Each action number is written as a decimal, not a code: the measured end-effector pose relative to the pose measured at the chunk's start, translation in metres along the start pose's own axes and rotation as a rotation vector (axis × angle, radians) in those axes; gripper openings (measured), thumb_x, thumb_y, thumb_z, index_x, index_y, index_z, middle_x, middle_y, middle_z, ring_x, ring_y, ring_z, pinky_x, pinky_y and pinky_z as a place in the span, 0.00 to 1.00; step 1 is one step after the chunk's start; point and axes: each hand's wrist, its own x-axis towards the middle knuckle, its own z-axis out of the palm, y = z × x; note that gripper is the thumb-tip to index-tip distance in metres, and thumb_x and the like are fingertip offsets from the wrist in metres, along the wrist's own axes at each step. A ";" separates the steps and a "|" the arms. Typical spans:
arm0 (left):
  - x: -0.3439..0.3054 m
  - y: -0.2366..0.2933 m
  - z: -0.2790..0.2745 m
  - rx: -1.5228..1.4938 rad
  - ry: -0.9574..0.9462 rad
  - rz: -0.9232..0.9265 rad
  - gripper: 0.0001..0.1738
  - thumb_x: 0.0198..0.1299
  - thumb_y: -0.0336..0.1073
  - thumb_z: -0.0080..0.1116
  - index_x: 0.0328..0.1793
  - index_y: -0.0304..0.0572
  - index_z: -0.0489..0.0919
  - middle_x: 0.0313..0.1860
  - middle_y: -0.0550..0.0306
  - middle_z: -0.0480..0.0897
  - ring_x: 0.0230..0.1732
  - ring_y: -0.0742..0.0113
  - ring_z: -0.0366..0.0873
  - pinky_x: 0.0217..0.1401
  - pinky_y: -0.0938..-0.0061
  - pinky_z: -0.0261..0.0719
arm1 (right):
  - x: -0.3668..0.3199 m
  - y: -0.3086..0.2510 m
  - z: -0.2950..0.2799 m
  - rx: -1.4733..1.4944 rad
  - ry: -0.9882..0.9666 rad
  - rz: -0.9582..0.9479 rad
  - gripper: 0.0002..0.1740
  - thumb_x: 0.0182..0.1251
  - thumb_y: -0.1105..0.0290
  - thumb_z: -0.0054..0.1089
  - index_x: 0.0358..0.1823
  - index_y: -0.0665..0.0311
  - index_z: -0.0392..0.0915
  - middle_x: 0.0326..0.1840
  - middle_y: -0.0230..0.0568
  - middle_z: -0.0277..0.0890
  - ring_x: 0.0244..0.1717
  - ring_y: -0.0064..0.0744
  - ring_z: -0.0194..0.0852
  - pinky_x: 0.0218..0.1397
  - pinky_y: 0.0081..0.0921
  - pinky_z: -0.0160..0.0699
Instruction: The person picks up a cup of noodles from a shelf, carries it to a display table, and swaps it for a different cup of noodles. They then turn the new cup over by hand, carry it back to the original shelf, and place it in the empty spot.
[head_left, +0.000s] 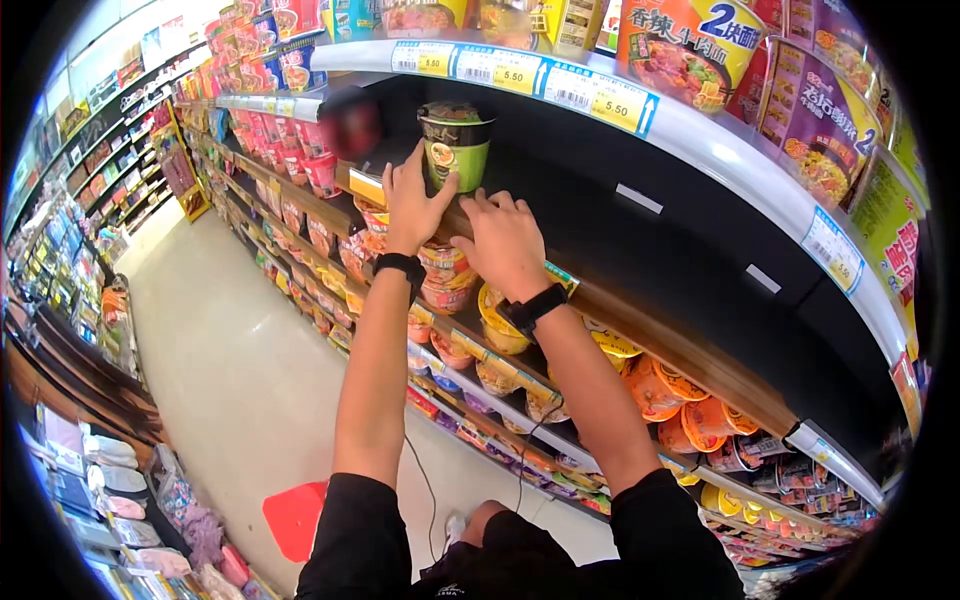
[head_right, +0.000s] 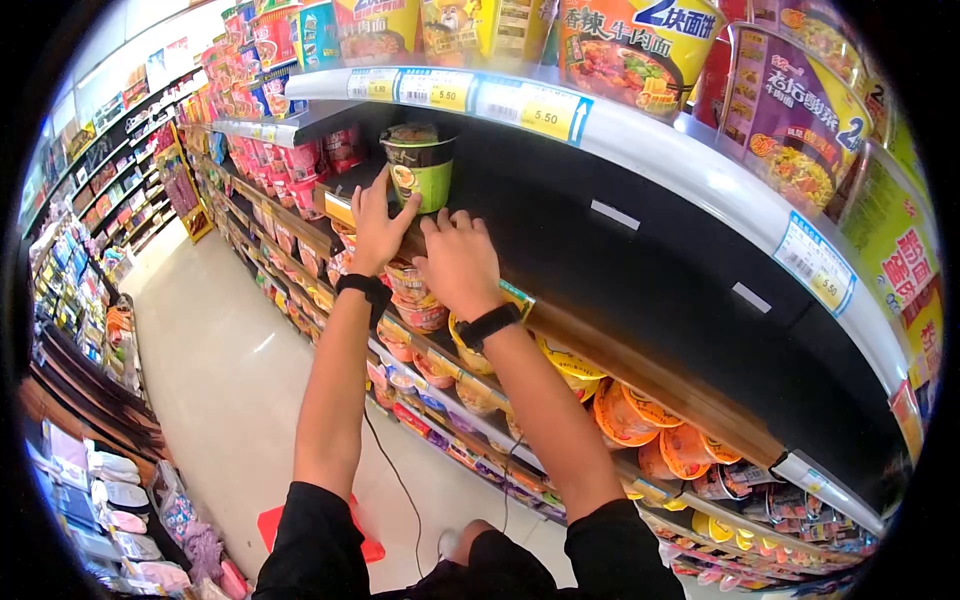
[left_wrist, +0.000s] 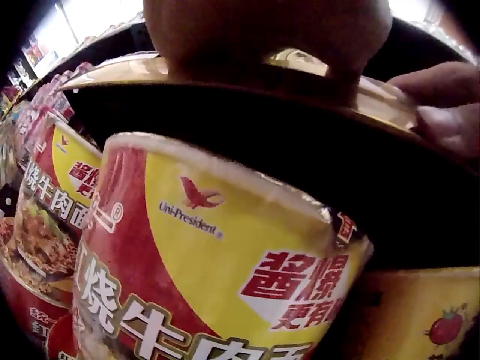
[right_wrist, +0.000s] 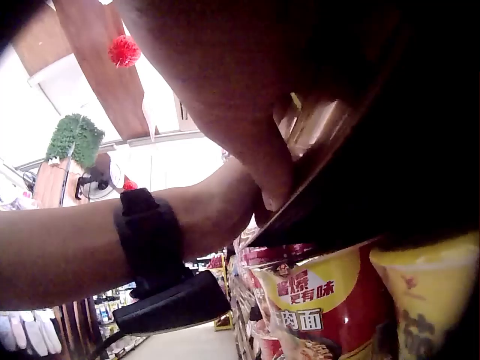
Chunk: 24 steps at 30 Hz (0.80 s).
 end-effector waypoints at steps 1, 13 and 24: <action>0.000 0.000 0.000 -0.006 -0.003 -0.005 0.45 0.62 0.55 0.65 0.78 0.33 0.66 0.65 0.42 0.79 0.67 0.47 0.72 0.84 0.50 0.43 | 0.000 0.000 -0.001 0.007 -0.007 0.002 0.27 0.58 0.58 0.74 0.56 0.63 0.79 0.59 0.44 0.82 0.57 0.42 0.77 0.59 0.39 0.73; 0.000 -0.001 0.001 -0.014 0.002 0.003 0.41 0.61 0.51 0.67 0.77 0.39 0.68 0.64 0.46 0.79 0.65 0.50 0.72 0.83 0.50 0.44 | 0.000 0.000 -0.002 0.036 -0.024 0.022 0.27 0.58 0.58 0.73 0.57 0.63 0.79 0.59 0.45 0.82 0.58 0.42 0.76 0.61 0.39 0.72; 0.000 -0.002 0.000 -0.016 -0.017 0.001 0.42 0.61 0.52 0.66 0.76 0.36 0.67 0.61 0.42 0.79 0.66 0.48 0.71 0.84 0.50 0.43 | -0.001 0.000 0.001 0.023 0.015 0.006 0.26 0.57 0.59 0.75 0.53 0.65 0.80 0.57 0.48 0.83 0.57 0.42 0.78 0.60 0.37 0.74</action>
